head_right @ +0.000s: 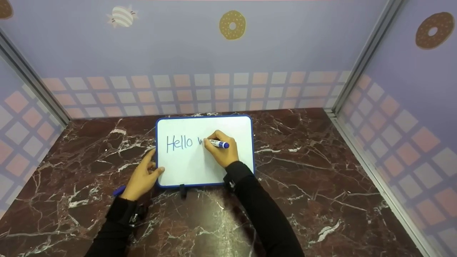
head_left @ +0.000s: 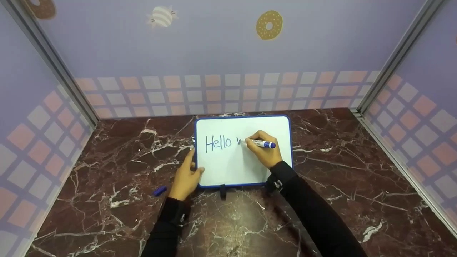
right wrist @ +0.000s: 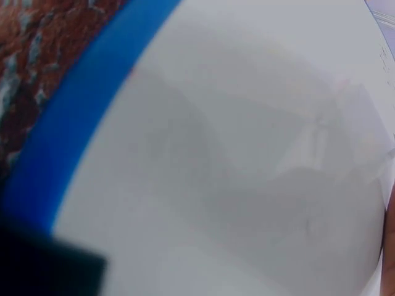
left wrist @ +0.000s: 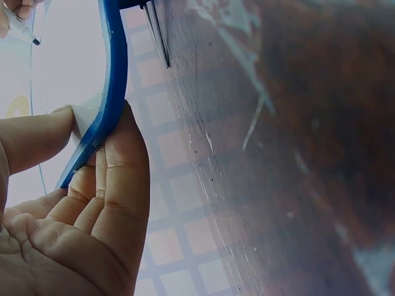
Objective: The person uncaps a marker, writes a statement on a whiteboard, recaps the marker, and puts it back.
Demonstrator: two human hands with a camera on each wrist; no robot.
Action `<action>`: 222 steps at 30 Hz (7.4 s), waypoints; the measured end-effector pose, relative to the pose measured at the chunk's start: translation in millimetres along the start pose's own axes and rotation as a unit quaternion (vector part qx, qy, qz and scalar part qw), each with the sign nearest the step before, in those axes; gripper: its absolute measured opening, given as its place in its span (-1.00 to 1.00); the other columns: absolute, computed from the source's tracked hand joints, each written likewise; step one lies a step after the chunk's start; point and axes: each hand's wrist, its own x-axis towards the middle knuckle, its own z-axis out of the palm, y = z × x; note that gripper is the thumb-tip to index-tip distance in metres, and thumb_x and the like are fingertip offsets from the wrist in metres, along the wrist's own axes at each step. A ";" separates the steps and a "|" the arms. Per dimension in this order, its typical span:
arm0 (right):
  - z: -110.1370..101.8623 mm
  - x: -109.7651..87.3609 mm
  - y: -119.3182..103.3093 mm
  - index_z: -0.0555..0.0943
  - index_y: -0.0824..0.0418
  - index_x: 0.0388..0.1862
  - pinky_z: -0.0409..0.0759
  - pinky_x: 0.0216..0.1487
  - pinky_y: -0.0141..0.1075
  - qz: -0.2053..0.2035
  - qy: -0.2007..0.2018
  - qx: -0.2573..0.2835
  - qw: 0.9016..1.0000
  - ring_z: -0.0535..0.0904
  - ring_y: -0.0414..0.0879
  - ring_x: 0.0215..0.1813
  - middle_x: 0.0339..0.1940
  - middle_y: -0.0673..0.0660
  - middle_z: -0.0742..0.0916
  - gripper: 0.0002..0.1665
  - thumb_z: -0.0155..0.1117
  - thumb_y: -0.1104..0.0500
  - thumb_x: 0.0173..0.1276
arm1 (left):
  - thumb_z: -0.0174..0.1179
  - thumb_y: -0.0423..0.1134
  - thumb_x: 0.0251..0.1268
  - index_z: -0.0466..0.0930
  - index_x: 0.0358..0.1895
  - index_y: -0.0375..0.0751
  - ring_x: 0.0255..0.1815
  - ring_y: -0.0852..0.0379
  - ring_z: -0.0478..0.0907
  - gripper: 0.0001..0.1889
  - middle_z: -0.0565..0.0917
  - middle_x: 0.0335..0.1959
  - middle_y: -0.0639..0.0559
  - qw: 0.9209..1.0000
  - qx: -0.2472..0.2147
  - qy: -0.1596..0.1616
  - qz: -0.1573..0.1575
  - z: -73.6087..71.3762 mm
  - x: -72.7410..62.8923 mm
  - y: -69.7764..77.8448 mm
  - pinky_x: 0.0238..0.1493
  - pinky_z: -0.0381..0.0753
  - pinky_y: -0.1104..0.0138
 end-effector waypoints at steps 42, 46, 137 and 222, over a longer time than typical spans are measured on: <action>-4.8 -7.2 2.4 0.62 0.27 -0.50 0.44 -0.46 -0.45 0.018 -0.007 0.009 1.000 0.53 -0.21 -0.49 -0.47 0.16 0.75 -0.86 0.38 0.30 0.22 | 0.16 -0.32 0.36 0.06 0.55 -0.16 -0.24 -0.09 0.62 -0.26 0.57 -0.07 -0.30 1.000 0.005 -0.004 0.008 1.3 1.8 -2.1 -0.23 0.63 0.12; -4.0 -6.1 0.5 0.61 0.32 -0.48 0.45 -0.44 -0.46 0.030 -0.002 0.012 0.999 0.55 -0.26 -0.49 -0.48 0.21 0.74 -0.87 0.37 0.34 0.23 | 0.16 -0.32 0.36 0.05 0.55 -0.17 -0.30 -0.03 0.58 -0.26 0.55 -0.11 -0.25 1.000 -0.001 -0.007 0.008 1.0 1.6 -2.0 -0.25 0.60 0.16; -18.9 -10.0 -22.5 0.60 0.43 -0.48 0.45 -0.45 -0.49 0.031 -0.002 0.015 0.999 0.54 -0.32 -0.50 -0.50 0.28 0.73 -0.88 0.34 0.42 0.22 | 0.16 -0.29 0.37 0.05 0.56 -0.14 -0.27 -0.05 0.57 -0.26 0.56 -0.08 -0.27 1.000 0.002 -0.006 0.004 0.5 0.9 -2.3 -0.22 0.57 0.14; -23.0 -3.5 -13.6 0.58 0.41 -0.49 0.42 -0.45 -0.50 0.028 0.028 0.006 0.999 0.50 -0.32 -0.50 -0.47 0.27 0.73 -0.88 0.34 0.41 0.20 | 0.16 -0.31 0.35 0.07 0.55 -0.17 -0.26 -0.05 0.60 -0.27 0.56 -0.13 -0.25 1.000 0.012 -0.002 0.010 0.9 1.4 -1.4 -0.21 0.60 0.12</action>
